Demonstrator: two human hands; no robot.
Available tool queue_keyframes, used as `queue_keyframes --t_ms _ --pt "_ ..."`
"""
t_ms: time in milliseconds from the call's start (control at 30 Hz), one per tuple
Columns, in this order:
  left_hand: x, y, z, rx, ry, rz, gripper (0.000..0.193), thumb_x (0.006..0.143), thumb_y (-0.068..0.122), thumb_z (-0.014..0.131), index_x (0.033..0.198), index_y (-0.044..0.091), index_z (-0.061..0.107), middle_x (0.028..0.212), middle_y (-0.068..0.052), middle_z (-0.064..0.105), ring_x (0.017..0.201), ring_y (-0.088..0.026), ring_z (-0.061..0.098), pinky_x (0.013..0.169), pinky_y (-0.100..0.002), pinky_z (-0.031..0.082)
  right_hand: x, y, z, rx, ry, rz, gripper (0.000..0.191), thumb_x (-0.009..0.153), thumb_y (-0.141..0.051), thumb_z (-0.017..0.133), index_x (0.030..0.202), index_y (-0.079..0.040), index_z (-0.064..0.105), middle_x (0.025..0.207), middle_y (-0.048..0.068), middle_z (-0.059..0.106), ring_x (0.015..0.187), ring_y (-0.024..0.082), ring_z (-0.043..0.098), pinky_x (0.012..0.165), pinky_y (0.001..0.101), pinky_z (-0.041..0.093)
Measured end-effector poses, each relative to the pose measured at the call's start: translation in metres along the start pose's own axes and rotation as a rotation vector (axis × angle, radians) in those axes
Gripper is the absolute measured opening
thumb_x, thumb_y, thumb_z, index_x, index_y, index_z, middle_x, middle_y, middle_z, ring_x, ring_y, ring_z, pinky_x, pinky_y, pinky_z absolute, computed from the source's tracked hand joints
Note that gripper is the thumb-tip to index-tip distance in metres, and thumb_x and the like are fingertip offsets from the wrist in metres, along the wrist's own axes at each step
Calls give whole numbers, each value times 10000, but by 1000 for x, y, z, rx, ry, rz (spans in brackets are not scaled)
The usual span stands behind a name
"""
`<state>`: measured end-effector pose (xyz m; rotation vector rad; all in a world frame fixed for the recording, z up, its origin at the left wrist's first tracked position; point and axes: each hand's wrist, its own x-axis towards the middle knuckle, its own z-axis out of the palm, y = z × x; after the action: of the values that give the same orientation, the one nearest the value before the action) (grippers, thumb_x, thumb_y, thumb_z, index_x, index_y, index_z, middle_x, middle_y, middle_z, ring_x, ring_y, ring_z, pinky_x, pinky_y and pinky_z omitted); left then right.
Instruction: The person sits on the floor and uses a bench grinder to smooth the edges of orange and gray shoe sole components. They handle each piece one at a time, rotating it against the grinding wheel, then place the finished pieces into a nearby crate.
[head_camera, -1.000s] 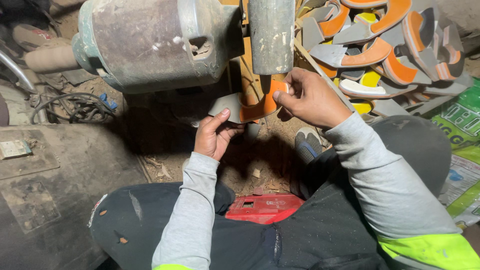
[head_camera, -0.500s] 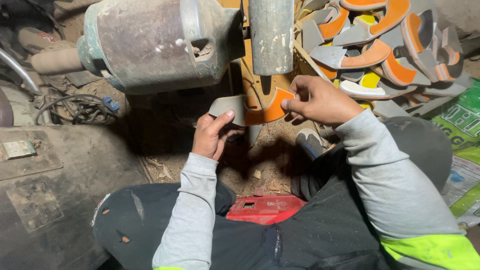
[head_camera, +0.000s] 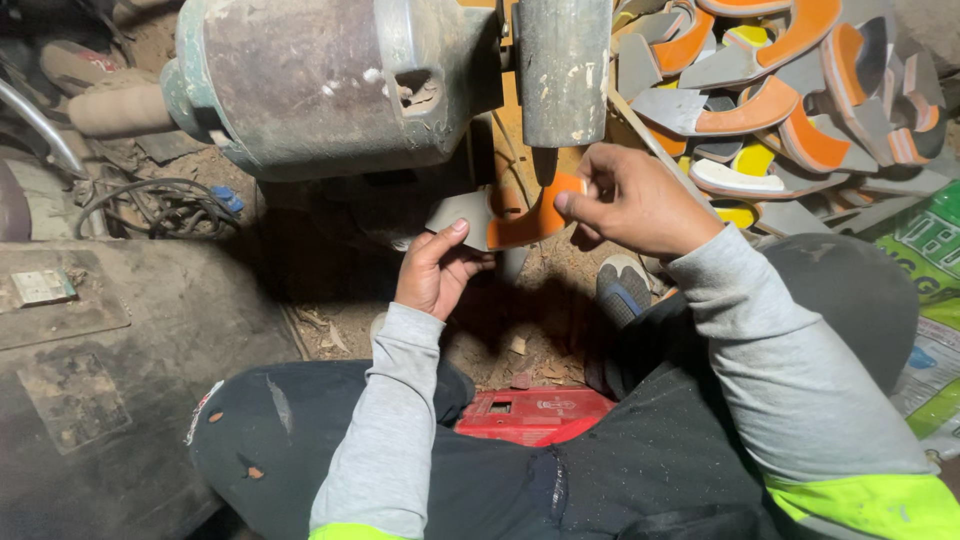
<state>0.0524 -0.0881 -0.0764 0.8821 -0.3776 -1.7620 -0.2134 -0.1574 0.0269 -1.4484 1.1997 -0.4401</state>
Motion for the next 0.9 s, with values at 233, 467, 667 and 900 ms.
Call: queue_keyframes --t_ms 233,467,667,900 --pt "-9 13 19 376 -95 214 294 976 87 731 1250 -11 690 1151 -104 716 1050 -185 663 961 -372 534 -1 3 -28 -67 -127 -21 239 896 -180 715 984 -9 573 837 56 724 741 112 702 623 244 577" --pt "20 -26 34 -36 -16 45 398 951 185 691 1301 34 577 1142 -115 690 1023 -319 702 905 -499 598 9 -6 -40 32 130 -101 251 996 -212 698 1013 16 595 768 14 605 623 87 608 554 247 522" --pt "30 -52 33 -188 -42 -50 464 943 180 683 1363 27 558 1261 -143 643 1126 -384 684 939 -477 592 19 -10 -44 -84 211 -158 185 979 -139 658 1026 24 585 763 33 639 582 95 630 526 251 506" --pt "30 -58 36 -300 -55 -101 459 961 190 697 1354 -6 560 1264 -158 653 1150 -370 681 949 -426 595 29 -11 -47 -157 229 -195 173 994 -135 657 1017 22 588 758 38 650 591 97 637 526 256 504"
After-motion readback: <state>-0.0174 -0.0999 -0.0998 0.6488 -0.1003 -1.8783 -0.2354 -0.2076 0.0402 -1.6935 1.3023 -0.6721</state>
